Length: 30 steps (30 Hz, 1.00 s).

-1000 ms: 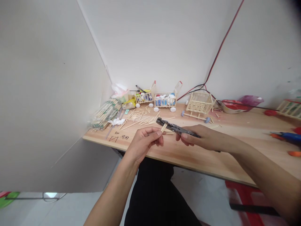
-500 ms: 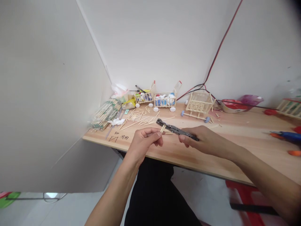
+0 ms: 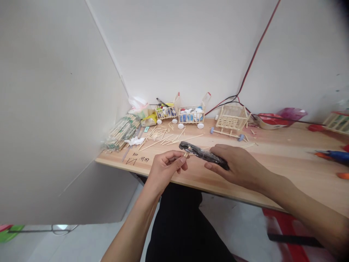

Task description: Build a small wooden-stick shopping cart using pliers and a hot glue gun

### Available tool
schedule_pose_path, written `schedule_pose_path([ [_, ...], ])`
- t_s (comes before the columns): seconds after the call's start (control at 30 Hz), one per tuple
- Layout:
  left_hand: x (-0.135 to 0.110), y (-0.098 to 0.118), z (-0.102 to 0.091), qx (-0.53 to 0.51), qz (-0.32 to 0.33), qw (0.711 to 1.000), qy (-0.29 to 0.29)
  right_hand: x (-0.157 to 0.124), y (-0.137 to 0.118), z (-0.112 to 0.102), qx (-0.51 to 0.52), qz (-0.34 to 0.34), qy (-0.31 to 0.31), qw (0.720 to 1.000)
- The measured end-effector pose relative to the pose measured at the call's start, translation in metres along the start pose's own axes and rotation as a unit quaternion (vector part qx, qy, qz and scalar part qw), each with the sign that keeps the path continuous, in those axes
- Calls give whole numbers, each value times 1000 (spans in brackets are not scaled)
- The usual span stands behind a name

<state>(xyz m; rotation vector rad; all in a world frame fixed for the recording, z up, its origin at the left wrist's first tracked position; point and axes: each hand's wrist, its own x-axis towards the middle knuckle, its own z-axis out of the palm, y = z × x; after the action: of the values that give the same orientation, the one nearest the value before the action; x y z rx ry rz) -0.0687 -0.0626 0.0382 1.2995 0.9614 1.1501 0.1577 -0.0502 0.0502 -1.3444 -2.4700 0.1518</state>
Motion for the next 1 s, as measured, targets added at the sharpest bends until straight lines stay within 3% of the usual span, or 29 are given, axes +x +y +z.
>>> schedule_pose_path([
  [0.2, -3, 3, 0, -14, -15, 1000, 1, 3, -2, 0, 67, 28, -48, 996],
  [0.4, -1, 2, -6, -50, -46, 997, -37, 7, -4, 0, 116, 47, -85, 988],
  [0.67, 1, 0, -13, -129, -109, 983, -74, 8, -3, 1, 110, 58, -88, 988],
  [1.0, 8, -5, -2, -29, -54, 998, -16, 8, -6, 3, 86, 70, -86, 990],
])
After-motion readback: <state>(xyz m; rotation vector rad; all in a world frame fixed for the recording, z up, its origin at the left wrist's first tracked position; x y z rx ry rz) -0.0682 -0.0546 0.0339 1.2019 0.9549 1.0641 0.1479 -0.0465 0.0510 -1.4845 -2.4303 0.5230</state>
